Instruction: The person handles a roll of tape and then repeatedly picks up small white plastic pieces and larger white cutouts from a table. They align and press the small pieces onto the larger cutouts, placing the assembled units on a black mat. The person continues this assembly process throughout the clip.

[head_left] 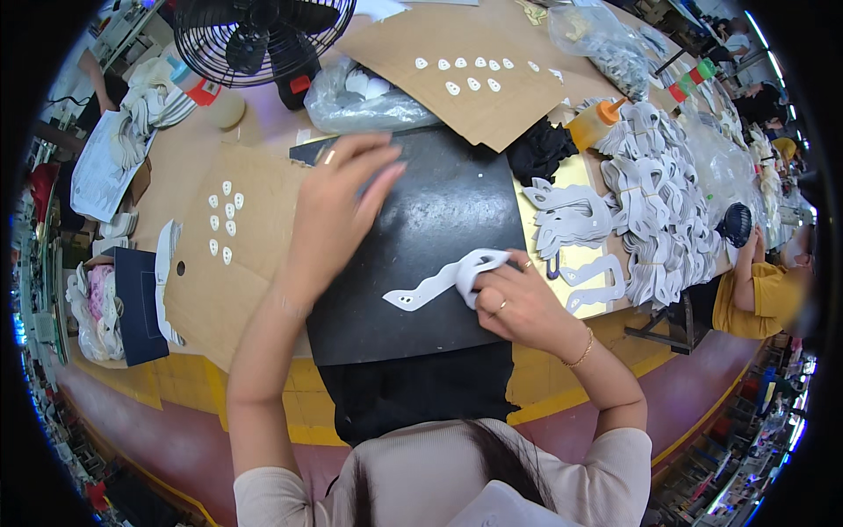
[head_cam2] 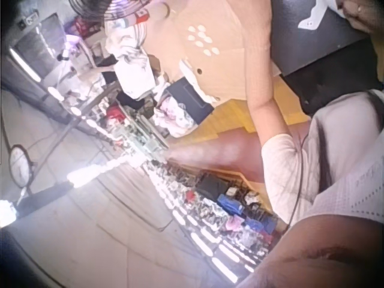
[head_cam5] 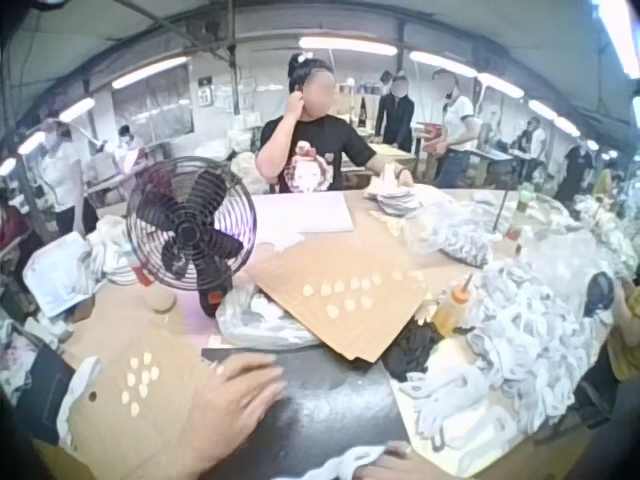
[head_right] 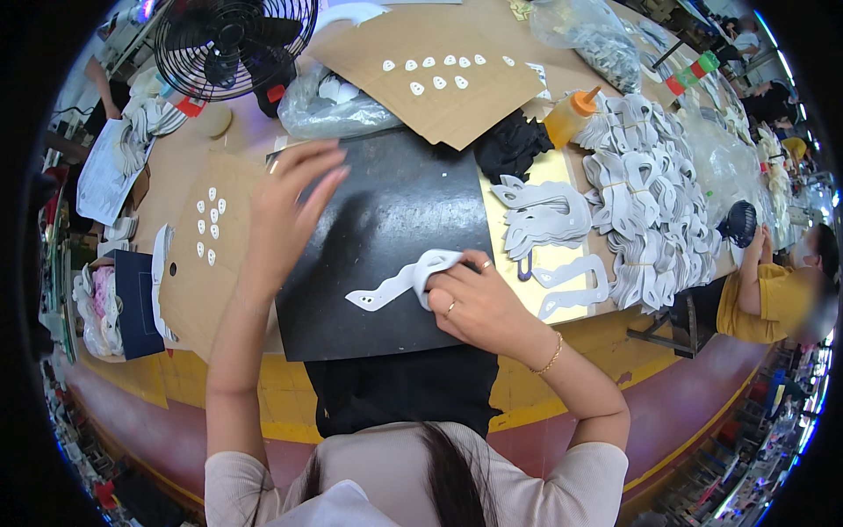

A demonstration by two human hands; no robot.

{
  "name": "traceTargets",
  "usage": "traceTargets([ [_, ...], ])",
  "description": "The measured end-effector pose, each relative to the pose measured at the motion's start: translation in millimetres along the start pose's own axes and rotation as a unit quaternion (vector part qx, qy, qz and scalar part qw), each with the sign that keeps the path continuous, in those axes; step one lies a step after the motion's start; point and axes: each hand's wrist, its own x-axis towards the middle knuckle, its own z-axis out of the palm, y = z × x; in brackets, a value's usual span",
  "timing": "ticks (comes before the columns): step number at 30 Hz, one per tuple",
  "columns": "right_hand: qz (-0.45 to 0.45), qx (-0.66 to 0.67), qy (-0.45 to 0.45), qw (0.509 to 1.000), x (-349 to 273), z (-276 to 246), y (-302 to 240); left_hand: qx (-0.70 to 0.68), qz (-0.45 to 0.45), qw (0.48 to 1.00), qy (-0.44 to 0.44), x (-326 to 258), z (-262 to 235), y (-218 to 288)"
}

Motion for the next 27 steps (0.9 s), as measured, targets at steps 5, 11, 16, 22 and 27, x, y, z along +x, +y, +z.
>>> traceTargets([
  [5, 0.018, -0.03, -0.039, 0.999, -8, 0, -11, 0.122, 0.13, 0.976, -0.121, 104, 62, -55],
  [11, 0.042, 0.009, -0.028, 0.999, -11, 4, -17, 0.129, 0.092, 0.954, -0.254, 155, 77, -69],
  [16, 0.054, 0.041, -0.013, 0.998, -19, 11, -14, 0.168, 0.03, 0.924, -0.341, 168, 86, -61],
  [22, 0.053, 0.054, -0.004, 0.997, -19, 13, -14, 0.186, 0.101, 0.932, -0.294, 153, 93, -74],
  [27, 0.056, 0.049, -0.004, 0.997, -20, 14, -14, 0.225, 0.183, 0.927, -0.237, 145, 103, -80],
])
